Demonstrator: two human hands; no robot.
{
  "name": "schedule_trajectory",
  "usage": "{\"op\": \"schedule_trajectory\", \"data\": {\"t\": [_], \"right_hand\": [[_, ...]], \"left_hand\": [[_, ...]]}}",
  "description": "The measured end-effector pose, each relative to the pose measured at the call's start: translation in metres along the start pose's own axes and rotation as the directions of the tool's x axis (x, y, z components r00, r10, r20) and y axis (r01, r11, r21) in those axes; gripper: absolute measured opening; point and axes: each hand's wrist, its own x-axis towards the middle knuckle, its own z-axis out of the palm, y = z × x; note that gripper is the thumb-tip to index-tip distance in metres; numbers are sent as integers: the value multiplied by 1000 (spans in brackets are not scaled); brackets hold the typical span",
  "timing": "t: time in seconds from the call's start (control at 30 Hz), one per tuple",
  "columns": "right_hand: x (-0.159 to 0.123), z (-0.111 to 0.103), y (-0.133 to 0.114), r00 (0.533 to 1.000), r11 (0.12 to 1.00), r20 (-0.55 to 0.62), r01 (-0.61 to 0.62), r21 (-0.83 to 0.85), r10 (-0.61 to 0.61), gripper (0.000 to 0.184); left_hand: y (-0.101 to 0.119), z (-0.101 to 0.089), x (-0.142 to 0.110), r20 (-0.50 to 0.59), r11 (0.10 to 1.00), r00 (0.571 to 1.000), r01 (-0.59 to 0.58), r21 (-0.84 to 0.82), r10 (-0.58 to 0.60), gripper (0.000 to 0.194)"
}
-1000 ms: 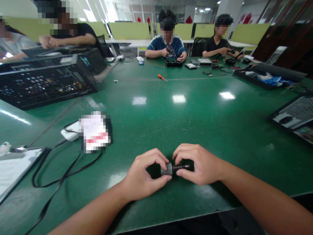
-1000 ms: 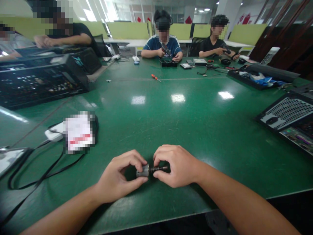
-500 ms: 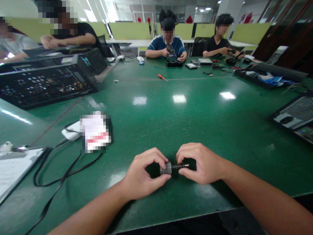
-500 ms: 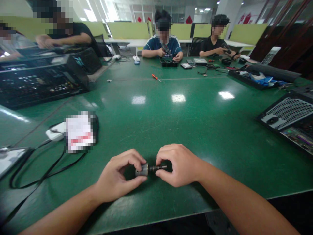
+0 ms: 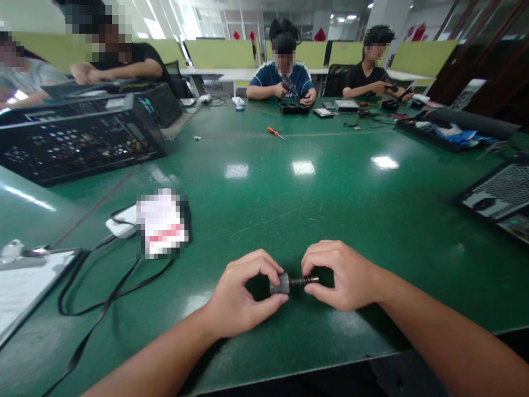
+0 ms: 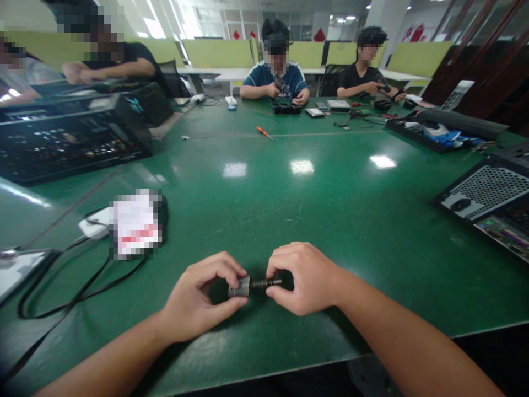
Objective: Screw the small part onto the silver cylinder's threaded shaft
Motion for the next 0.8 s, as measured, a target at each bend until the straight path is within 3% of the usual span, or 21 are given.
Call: {"op": "schedule_trajectory", "data": {"t": [0.8], "right_hand": [[-3,-11,-1,1000,1000,-17,21,-21,-22,8]], "left_hand": [[-4,-6,-2,-37,999,999,-4,-48,2,21]]}}
